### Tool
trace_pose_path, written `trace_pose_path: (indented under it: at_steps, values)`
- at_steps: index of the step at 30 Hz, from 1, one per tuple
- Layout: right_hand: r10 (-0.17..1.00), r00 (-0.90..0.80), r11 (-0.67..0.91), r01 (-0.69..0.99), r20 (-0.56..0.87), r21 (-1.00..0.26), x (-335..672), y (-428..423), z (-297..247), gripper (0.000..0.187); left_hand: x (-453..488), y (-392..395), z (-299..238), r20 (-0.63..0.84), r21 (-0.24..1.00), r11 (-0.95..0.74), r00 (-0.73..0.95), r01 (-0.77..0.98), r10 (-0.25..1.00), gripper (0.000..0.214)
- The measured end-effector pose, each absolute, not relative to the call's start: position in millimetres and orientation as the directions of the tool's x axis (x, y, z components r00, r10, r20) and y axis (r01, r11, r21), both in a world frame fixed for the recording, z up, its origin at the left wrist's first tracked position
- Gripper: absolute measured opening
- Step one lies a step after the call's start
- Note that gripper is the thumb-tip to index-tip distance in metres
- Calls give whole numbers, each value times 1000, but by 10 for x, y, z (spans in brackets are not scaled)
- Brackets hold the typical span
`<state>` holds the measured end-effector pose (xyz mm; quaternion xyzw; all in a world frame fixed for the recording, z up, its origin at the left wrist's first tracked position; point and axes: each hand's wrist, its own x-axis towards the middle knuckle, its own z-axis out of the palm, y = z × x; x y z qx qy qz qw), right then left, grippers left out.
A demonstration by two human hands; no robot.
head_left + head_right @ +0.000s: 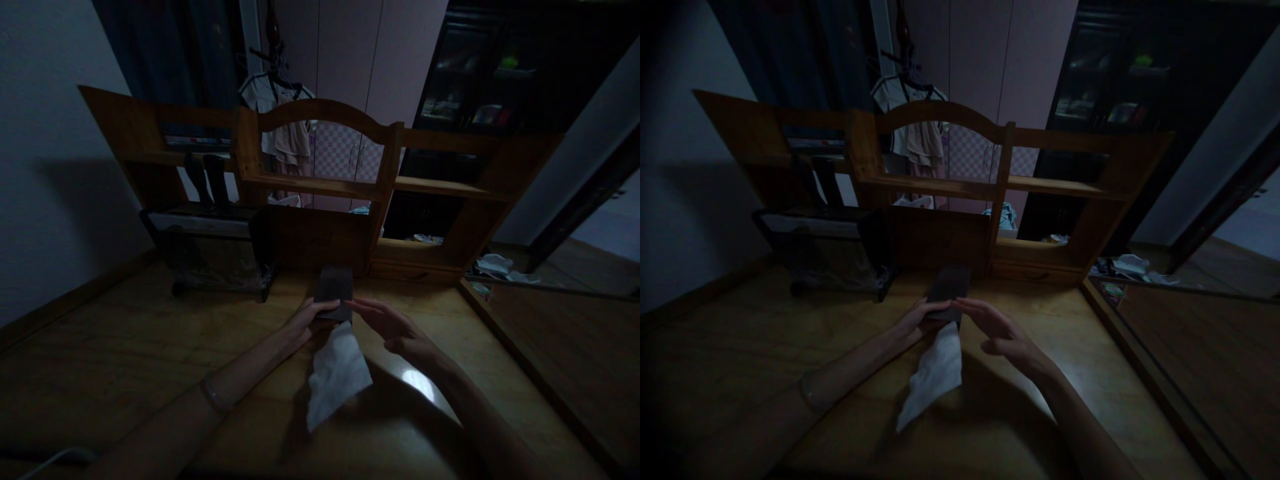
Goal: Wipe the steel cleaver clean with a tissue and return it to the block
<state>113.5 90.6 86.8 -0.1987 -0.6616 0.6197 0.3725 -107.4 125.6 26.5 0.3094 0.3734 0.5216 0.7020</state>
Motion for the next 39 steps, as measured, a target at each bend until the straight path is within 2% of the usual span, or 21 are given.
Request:
trace_pose_path:
  at_steps: [3,6,8,10,12,16,21,23,24,26,27,28,30,32,34,36,39]
  values:
    - [914,-382,52,-227,137,-973,1119,1005,736,50,-1028,1217,273,-188,835,265,201,-483,961,24]
    - [977,-188,-148,-283,-96,-948,1076,1058,595,35,-996,1164,311,-169,843,268,243,-467,955,19]
    - [957,-227,-247,-317,-180,-916,1044,1067,539,30,-981,1136,336,-159,847,274,275,-456,948,18]
    - [926,-331,-292,-315,-184,-903,1013,1059,522,29,-969,1122,344,-146,854,276,305,-441,941,21]
    - [899,-403,-302,-287,-171,-909,985,1042,524,28,-960,1124,332,-133,866,273,333,-420,933,24]
    - [897,-409,-273,-219,-166,-937,964,1026,503,34,-949,1146,280,-112,898,250,363,-361,925,24]
    - [899,-417,-259,-260,-134,-930,993,1053,433,39,-927,1171,280,-65,944,170,344,-283,937,25]
    - [916,-379,-253,-282,-135,-925,1010,1072,422,41,-932,1156,344,-9,961,77,249,-264,968,25]
    - [927,-349,-245,-298,-134,-923,1021,1083,421,42,-943,1136,391,44,971,-8,145,-241,988,25]
    - [949,-288,-226,-332,-130,-916,1048,1107,429,42,-979,1062,505,235,966,-244,-104,-88,966,29]
    - [956,-267,-214,-349,-123,-912,1065,1119,437,41,-998,1010,561,362,932,-362,-164,35,918,33]
    - [961,-252,-204,-363,-115,-909,1082,1129,449,39,-1014,950,610,472,879,-454,-126,148,873,38]
    - [970,-225,-178,-388,-94,-904,1117,1144,477,37,-1023,820,668,584,759,-591,114,273,804,35]
    - [980,-182,-154,-406,-86,-901,1148,1153,501,37,-995,705,666,553,663,-688,424,297,717,23]
    - [989,-121,-129,-415,-86,-900,1175,1163,508,38,-950,631,626,490,570,-763,619,306,614,12]
    - [995,-59,-101,-419,-84,-902,1203,1185,491,39,-916,610,583,453,482,-811,698,332,555,11]
    - [996,14,-70,-428,-85,-901,1249,1239,432,37,-920,650,554,442,409,-829,711,383,547,14]
